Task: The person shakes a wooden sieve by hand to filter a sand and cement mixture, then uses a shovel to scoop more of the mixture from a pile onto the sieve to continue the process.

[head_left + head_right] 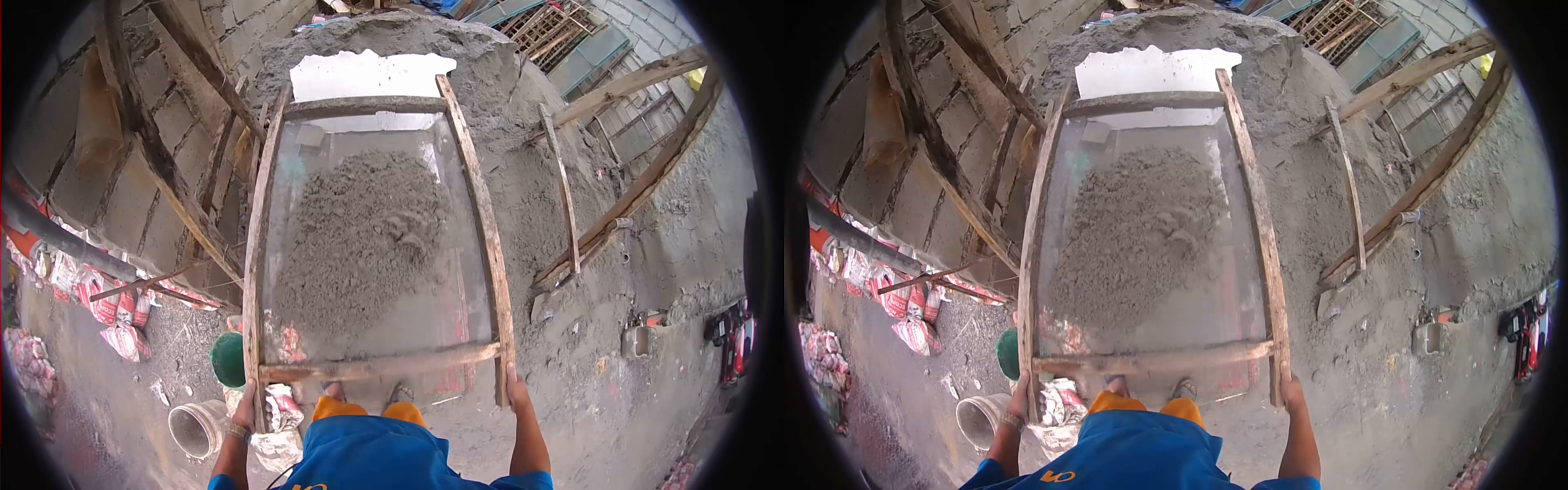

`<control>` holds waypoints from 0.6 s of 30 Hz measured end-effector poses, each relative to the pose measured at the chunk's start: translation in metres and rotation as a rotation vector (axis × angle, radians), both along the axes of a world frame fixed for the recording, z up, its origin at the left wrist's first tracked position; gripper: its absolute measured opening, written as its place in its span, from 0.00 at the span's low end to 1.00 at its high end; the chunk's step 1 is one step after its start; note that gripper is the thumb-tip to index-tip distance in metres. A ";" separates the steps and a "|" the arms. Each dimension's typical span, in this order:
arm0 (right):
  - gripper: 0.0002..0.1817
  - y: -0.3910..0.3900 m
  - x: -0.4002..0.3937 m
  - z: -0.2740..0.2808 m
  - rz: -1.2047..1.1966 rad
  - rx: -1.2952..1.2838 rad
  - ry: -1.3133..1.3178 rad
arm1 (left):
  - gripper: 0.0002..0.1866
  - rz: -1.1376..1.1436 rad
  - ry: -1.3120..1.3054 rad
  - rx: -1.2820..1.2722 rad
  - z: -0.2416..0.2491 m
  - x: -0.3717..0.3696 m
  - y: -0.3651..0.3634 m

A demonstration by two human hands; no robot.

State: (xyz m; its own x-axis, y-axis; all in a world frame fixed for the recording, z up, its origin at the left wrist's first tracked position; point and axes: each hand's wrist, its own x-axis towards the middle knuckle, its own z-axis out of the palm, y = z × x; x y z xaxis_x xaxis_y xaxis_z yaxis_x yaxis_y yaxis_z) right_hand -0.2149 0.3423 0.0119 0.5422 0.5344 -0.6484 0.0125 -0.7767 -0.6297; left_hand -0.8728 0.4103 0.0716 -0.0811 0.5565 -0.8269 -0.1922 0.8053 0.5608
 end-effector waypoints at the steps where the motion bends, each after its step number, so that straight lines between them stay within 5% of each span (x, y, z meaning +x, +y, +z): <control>1: 0.49 0.041 -0.004 0.038 0.078 -0.010 -0.202 | 0.29 0.014 -0.051 0.091 0.009 0.005 0.040; 2: 0.53 0.082 -0.016 0.096 0.117 -0.047 -0.260 | 0.26 0.050 -0.059 0.151 0.039 0.020 0.079; 5: 0.53 0.164 0.032 0.153 0.225 0.000 -0.369 | 0.25 -0.071 -0.074 0.177 0.125 0.049 0.162; 8: 0.53 0.182 0.043 0.179 0.259 0.020 -0.182 | 0.25 -0.139 -0.163 0.188 0.135 0.051 0.176; 11: 0.51 0.088 0.012 0.123 0.193 0.060 -0.372 | 0.26 -0.025 -0.118 0.129 0.059 0.047 0.096; 12: 0.49 0.046 0.037 0.052 0.150 -0.132 -0.432 | 0.28 0.017 -0.069 0.153 0.023 0.044 0.062; 15: 0.28 -0.063 0.013 -0.010 0.118 0.161 -0.185 | 0.31 -0.015 -0.063 0.012 -0.038 0.025 -0.034; 18: 0.38 -0.128 -0.013 -0.029 0.083 0.156 -0.296 | 0.33 -0.005 -0.071 0.055 -0.079 -0.007 -0.117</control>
State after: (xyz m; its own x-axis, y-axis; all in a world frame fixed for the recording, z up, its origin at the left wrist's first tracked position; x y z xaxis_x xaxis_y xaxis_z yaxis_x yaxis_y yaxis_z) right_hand -0.2276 0.2144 -0.0174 0.6451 0.6649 -0.3765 0.2720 -0.6602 -0.7001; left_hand -0.8799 0.2934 -0.0072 -0.0208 0.6014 -0.7987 -0.2291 0.7747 0.5893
